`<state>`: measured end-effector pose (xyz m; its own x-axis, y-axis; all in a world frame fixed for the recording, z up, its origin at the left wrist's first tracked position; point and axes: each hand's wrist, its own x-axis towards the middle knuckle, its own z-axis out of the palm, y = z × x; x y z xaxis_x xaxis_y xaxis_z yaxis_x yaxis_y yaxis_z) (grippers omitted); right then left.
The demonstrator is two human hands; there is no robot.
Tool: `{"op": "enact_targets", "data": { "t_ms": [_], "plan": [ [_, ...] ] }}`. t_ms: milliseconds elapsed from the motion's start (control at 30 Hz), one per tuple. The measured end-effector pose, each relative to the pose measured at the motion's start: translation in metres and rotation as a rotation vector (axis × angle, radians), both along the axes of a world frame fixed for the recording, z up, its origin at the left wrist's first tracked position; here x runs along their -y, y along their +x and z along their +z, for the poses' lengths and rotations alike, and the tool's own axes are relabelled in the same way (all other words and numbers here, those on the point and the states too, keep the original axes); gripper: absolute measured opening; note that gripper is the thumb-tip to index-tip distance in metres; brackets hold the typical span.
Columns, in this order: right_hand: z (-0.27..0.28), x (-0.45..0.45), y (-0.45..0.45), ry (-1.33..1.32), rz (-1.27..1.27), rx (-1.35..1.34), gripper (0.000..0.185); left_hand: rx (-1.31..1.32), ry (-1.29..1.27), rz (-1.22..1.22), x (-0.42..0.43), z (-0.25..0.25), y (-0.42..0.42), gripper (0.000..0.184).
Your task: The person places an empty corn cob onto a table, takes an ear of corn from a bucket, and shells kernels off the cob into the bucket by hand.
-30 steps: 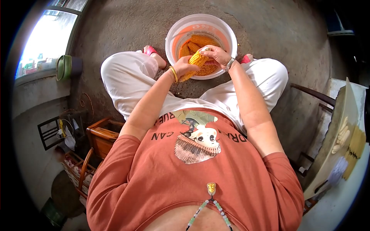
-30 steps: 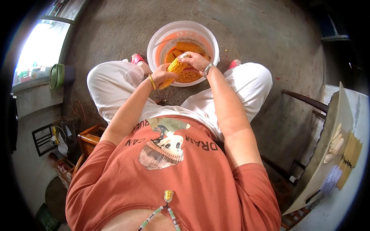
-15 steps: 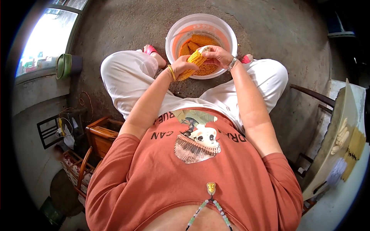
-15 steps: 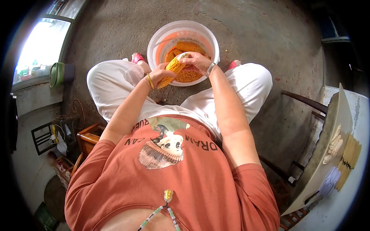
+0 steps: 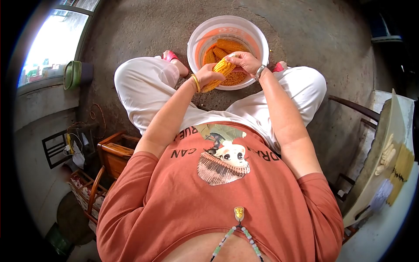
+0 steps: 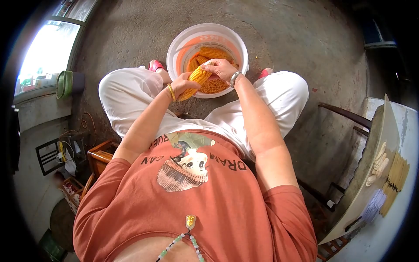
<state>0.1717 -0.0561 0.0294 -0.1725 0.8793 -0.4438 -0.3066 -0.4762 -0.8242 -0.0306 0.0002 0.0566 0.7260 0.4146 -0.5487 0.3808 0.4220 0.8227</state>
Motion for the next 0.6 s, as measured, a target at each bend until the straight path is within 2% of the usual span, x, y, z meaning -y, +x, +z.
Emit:
{"op": "enact_targets", "data": {
  "t_ms": [300,467,600],
  "plan": [
    [0.0070,0.0004,-0.0025,0.015,-0.069,0.101,0.027,-0.042,-0.041,-0.012,-0.0043,-0.0002,0.0032,0.041],
    [0.0083,-0.0011,-0.0028,0.003,-0.082,0.139,0.029,-0.008,0.002,0.013,0.0006,0.0013,0.0045,0.036],
    [0.0057,-0.0022,-0.0030,-0.004,-0.097,0.098,0.030,-0.025,0.029,0.000,0.0019,0.0031,0.0058,0.036]
  ]
}}
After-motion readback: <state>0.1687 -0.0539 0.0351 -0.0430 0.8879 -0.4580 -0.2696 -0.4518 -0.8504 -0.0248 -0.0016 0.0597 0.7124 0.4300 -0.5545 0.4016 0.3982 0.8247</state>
